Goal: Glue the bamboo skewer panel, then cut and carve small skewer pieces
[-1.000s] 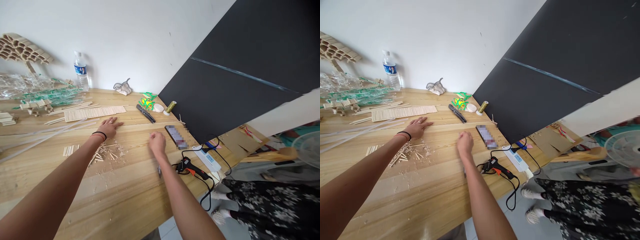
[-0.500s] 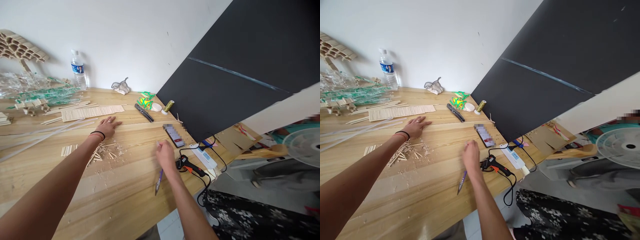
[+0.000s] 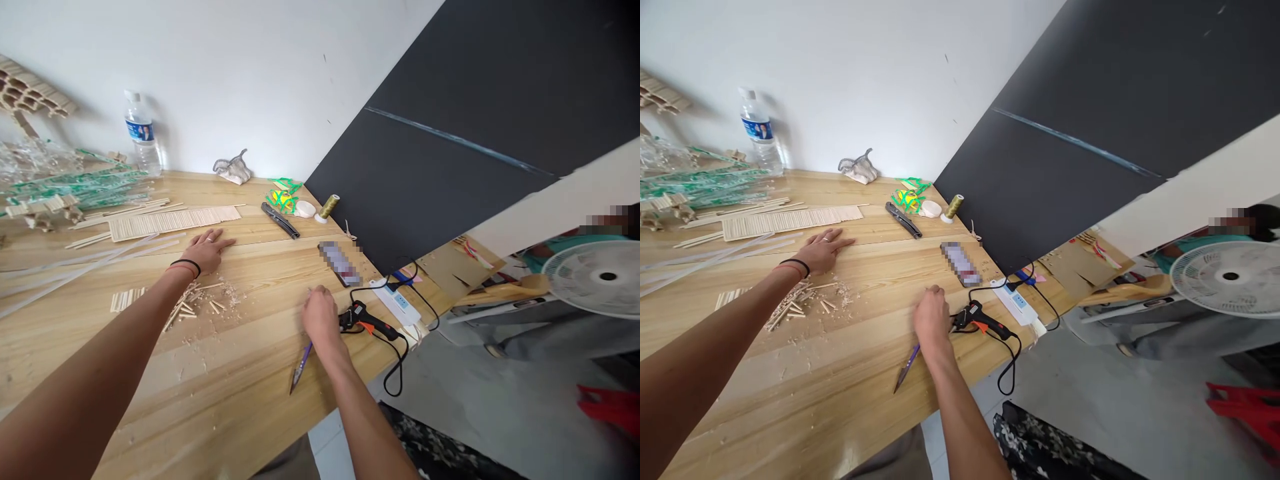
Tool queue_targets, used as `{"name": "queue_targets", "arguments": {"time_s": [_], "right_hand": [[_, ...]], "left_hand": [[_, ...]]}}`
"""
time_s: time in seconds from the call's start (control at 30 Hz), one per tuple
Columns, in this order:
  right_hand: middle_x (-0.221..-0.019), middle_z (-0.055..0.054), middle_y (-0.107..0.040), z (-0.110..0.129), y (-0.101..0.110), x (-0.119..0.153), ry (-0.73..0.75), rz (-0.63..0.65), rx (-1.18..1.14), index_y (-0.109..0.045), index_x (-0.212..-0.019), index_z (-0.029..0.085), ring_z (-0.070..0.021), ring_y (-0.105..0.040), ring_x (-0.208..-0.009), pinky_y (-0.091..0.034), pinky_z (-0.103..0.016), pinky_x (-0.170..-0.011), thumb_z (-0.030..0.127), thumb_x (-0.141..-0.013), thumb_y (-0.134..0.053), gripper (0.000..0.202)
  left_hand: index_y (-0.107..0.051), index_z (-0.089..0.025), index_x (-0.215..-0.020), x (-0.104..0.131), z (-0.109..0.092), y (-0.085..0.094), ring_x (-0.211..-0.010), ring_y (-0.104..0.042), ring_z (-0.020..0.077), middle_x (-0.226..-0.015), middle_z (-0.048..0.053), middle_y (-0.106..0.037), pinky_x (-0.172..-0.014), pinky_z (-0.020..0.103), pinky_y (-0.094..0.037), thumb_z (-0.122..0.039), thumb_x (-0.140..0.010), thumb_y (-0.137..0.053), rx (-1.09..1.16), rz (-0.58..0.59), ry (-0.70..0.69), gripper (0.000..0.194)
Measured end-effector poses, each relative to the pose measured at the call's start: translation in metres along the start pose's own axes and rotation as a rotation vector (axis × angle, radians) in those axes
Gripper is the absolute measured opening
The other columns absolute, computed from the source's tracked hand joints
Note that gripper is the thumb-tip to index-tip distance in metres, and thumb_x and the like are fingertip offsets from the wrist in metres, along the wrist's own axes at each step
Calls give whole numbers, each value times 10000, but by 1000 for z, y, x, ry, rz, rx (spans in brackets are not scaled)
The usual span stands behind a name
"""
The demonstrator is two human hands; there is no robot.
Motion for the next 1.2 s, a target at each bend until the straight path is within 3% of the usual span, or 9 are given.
{"name": "queue_targets", "arguments": {"time_s": [0.13,0.23,0.33,0.43,0.6,0.73,0.8,0.97,1.2], "right_hand": [[-1183,-173,-679,70,-16,47,218,78,-150,-625,-1182,71,-220,-709,-995,-525,-287,-880,-3,-950,-457,296],[-1165,-142,-690,123,-25,84,387,158,-187,-613,-1197,113,-258,-705,-1016,-544,-341,-844,94,-962,-543,246],[-1043,-109,-722,131,-19,92,434,182,-198,-631,-1124,154,-272,-708,-949,-540,-365,-774,271,-1028,-524,186],[-975,-76,-717,87,9,69,509,74,-243,-645,-986,193,-227,-682,-891,-522,-344,-795,266,-1046,-445,220],[-1142,-151,-683,-84,55,10,370,-192,-171,-652,-1085,195,-318,-609,-1139,-496,-459,-1004,409,-951,-538,277],[-1347,-162,-648,-184,29,-13,210,23,-68,-616,-1284,212,-376,-566,-1310,-489,-502,-1065,573,-794,-654,610],[-1368,-156,-639,-192,17,-12,232,89,-87,-591,-1336,204,-347,-570,-1327,-498,-454,-1067,609,-801,-622,672],[-1218,-149,-701,-170,8,-13,236,90,-107,-629,-1221,198,-325,-659,-1168,-532,-414,-953,580,-862,-530,534],[-1026,-109,-765,-147,-1,-22,280,204,-156,-673,-1060,215,-297,-710,-1000,-515,-354,-860,272,-764,-520,338]], "left_hand": [[-407,-389,-1589,0,0,2,-1618,-171,270,-1748,38,-225,-1286,513,-159,-261,-1050,-296,-13,6,2,566],[-414,-381,-1588,-1,1,3,-1614,-187,271,-1744,41,-238,-1286,495,-169,-267,-1049,-297,-28,1,-7,563],[-424,-375,-1585,-3,2,2,-1610,-201,275,-1735,41,-267,-1281,494,-191,-266,-1044,-309,-38,-8,-21,563],[-432,-380,-1580,-5,3,0,-1607,-211,277,-1731,33,-280,-1276,506,-205,-260,-1036,-321,-35,-22,-30,568],[-436,-414,-1571,-4,5,-1,-1606,-214,280,-1735,-1,-269,-1281,522,-189,-237,-1018,-351,-10,-38,-13,586],[-434,-407,-1574,-3,5,-2,-1612,-198,269,-1737,14,-260,-1286,514,-181,-229,-1026,-336,-2,-24,9,584],[-430,-401,-1577,-2,4,-2,-1613,-196,269,-1738,22,-254,-1287,514,-177,-237,-1037,-319,-2,-18,15,575],[-425,-407,-1579,1,4,-1,-1615,-186,267,-1741,23,-242,-1287,510,-185,-235,-1040,-310,-3,-10,25,577],[-452,-412,-1562,1,4,-2,-1608,-213,279,-1730,29,-277,-1281,525,-192,-221,-1018,-339,5,-31,6,588]]}}
Point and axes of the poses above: each hand's wrist, its own x-axis away from the middle knuckle, its own y-axis out of the back of the hand, z = x × y, the point moved 10 cm from there along -x, towards the middle knuckle
